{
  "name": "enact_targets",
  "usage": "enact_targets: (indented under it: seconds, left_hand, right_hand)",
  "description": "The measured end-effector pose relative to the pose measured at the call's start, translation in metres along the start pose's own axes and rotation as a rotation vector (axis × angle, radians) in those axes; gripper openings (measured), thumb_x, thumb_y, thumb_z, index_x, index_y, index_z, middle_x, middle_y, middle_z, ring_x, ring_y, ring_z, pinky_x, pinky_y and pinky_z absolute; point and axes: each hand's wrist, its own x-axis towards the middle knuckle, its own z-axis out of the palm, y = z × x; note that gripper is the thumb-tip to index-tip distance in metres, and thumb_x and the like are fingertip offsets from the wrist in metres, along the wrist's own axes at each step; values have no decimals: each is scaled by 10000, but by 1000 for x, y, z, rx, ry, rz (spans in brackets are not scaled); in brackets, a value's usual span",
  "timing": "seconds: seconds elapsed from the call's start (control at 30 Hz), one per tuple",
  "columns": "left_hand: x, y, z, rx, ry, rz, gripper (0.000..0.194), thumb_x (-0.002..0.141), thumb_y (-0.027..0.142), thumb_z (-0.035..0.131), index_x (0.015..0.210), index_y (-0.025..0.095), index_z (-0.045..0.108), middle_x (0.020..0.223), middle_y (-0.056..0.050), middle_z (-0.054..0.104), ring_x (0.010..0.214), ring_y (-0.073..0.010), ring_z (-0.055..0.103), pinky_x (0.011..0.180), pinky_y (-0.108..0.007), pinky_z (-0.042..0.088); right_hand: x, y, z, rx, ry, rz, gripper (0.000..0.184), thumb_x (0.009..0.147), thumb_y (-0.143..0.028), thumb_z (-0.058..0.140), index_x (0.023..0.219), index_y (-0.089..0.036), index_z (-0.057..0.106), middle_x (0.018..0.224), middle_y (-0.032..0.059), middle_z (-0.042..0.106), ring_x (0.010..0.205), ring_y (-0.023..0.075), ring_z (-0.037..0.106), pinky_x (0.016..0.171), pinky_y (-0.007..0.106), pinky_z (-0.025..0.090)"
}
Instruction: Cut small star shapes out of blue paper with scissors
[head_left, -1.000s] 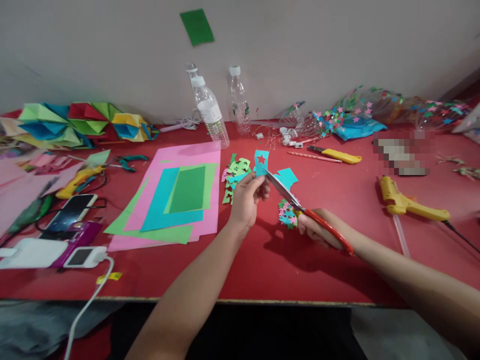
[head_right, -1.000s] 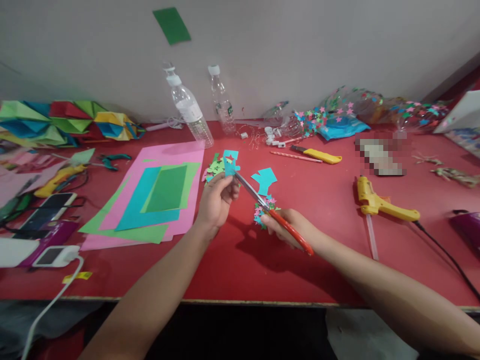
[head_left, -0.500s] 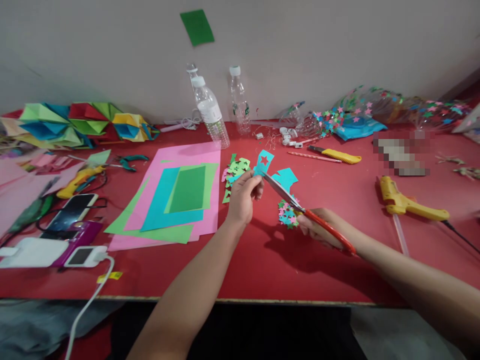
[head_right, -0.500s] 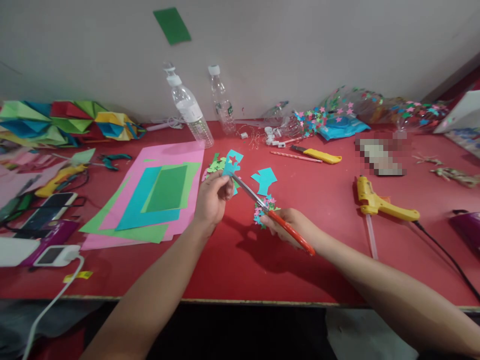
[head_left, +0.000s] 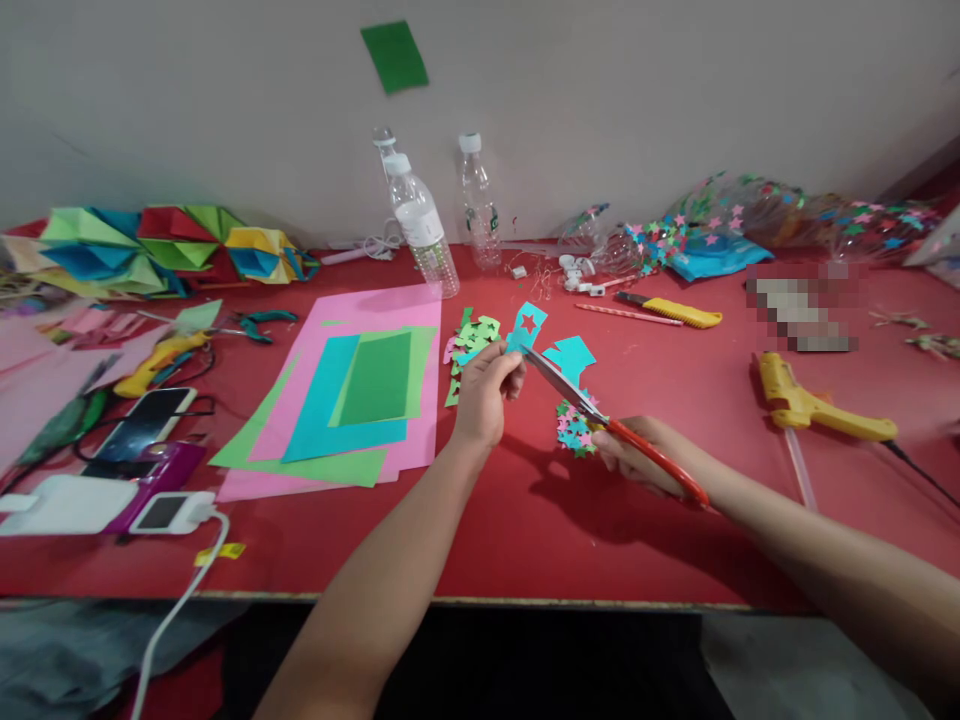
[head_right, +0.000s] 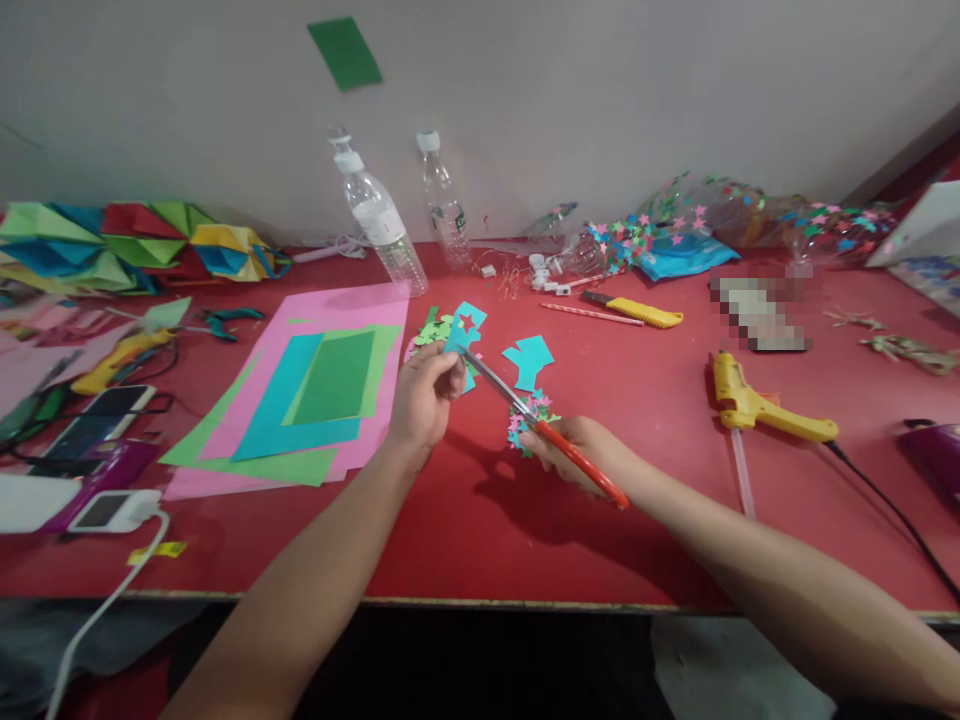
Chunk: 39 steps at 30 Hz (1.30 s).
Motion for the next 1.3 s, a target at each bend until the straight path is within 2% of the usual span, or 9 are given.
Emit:
enact_targets:
  seconds: [0.2,0.37,0.6,0.8,1.03,1.3]
  left_hand:
    - [0,-1,-1,20,1,7,200,763,252,593,589,177,530,517,43,499,453,-50,420,436,-187,313]
    - [1,-1,-3,49,78,32,121,761,249,606,663,188,568,516,48,519,458,-59,449,453,-191,346]
    - [-5,-1,4,109,-1,36,219,771,259,606,588,189,511,535,41,525,492,-61,459,506,-205,384]
    - [-5,-2,5,102,-30,13,219,771,266,608,589,188,515,532,41,521,495,-63,455,504,-206,377]
    - [-5,-3,3,96,-56,16,223,777,249,603,586,187,508,527,43,508,498,-63,441,501,-203,366]
    - [-6,-4,6,74,-50,-15,225,768,255,613,583,185,508,521,42,510,485,-58,433,492,-201,360]
  right_hand:
    - [1,0,0,15,0,-35,571,676,-743,612,596,-200,454,399,-80,367,311,57,333,333,203,254]
    - [2,3,0,3,-26,-69,574,709,-754,574,618,-198,463,401,-79,375,306,59,338,334,206,273]
    - [4,13,-3,-9,-70,-164,544,838,-712,477,681,-192,489,388,-77,394,308,73,359,358,213,310]
    - [5,13,-4,-22,-90,-204,557,854,-717,445,695,-187,501,394,-73,405,326,79,375,382,216,325]
    - [2,11,-6,-55,-88,-203,558,856,-710,450,697,-179,513,417,-66,412,352,79,385,400,215,329]
    - [6,14,1,72,-57,-111,568,803,-745,492,660,-196,483,389,-87,352,304,65,328,336,200,289]
